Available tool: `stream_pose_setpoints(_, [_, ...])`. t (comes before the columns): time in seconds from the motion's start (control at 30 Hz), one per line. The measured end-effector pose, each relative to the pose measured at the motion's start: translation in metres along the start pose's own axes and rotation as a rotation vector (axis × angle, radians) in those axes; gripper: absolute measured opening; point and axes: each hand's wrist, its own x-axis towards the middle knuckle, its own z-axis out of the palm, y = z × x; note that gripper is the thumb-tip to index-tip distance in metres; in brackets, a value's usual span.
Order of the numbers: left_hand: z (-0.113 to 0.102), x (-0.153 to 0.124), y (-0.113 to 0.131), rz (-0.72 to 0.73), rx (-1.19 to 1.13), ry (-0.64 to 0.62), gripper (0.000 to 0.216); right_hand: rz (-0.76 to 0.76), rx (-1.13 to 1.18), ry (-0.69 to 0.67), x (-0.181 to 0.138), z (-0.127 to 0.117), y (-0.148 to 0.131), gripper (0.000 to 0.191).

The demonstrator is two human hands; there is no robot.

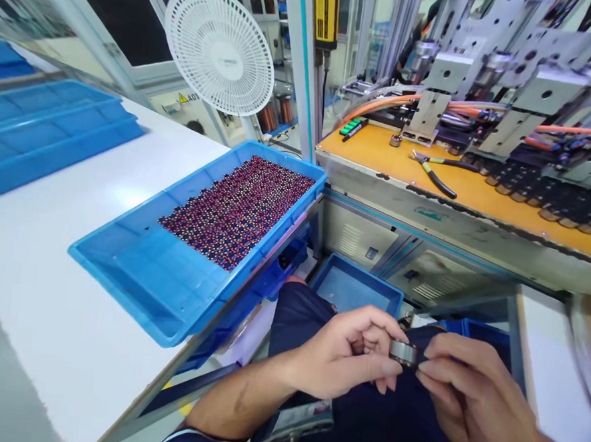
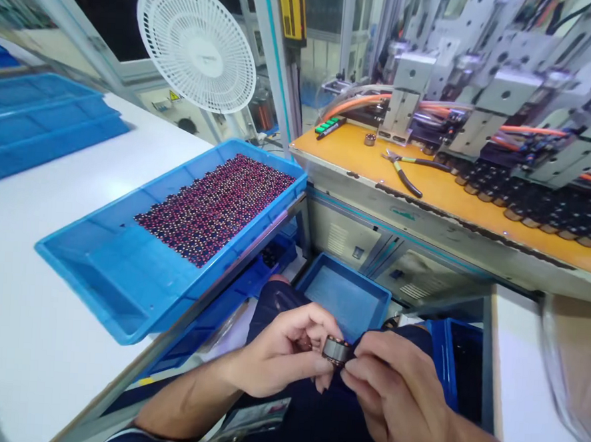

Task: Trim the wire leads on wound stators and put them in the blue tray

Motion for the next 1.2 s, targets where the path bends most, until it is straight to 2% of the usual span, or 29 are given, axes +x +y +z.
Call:
stream_pose_setpoints(0.17, [-0.001, 0.001, -0.006, 0.270, -0.035, -0.009, 0.035, -0.032, -0.137, -0.009, 0.016, -0.001, 0.001, 0.011])
stream_pose_setpoints(0.3, [0.000, 0.003, -0.003, 0.383, -0.159, -0.055, 0.045, -0.065, -0.089, -0.032, 0.019, -0.005, 0.000, 0.011])
stream_pose_setpoints(0.33, [0.000, 0.004, -0.002, 0.371, -0.229, -0.061, 0.045, -0.073, -0.063, -0.049, 0.018, -0.006, -0.001, 0.012])
stream_pose_setpoints(0.4, [-0.001, 0.005, -0.001, 0.244, -0.308, -0.047, 0.042, -0.073, -0.013, -0.085, 0.015, -0.006, -0.003, 0.015])
stream_pose_setpoints(0.5, [-0.004, 0.004, -0.001, -0.054, -0.245, -0.111, 0.047, -0.032, 0.060, -0.115, 0.009, -0.006, -0.006, 0.018])
stream_pose_setpoints(0.57, [-0.005, 0.002, -0.002, -0.133, -0.184, -0.185, 0.043, -0.018, 0.078, -0.107, 0.006, -0.005, -0.006, 0.016])
stream_pose_setpoints(0.63, [-0.004, -0.001, -0.004, -0.082, -0.127, -0.160, 0.032, -0.035, 0.072, -0.087, 0.007, -0.005, -0.004, 0.014])
stream_pose_setpoints(0.7, [-0.002, -0.003, -0.006, 0.022, -0.084, -0.068, 0.025, -0.069, 0.009, -0.052, 0.011, -0.005, -0.003, 0.012])
stream_pose_setpoints(0.8, [0.001, -0.003, -0.006, 0.180, -0.082, 0.004, 0.025, -0.107, -0.151, 0.007, 0.020, -0.005, -0.002, 0.014])
stream_pose_setpoints(0.93, [0.003, 0.001, 0.000, 0.362, -0.166, -0.022, 0.034, -0.083, -0.192, 0.025, 0.029, -0.005, -0.005, 0.018])
stream_pose_setpoints(1.0, [0.002, 0.003, 0.003, 0.383, -0.283, -0.041, 0.037, -0.094, -0.150, 0.018, 0.032, -0.006, -0.008, 0.018])
stream_pose_setpoints(1.07, [0.001, 0.004, 0.004, 0.282, -0.346, -0.030, 0.039, -0.135, -0.106, 0.018, 0.034, -0.008, -0.011, 0.019])
stream_pose_setpoints(1.2, [-0.003, 0.004, 0.000, -0.116, -0.265, -0.084, 0.056, -0.168, 0.020, -0.062, 0.036, -0.013, -0.014, 0.025])
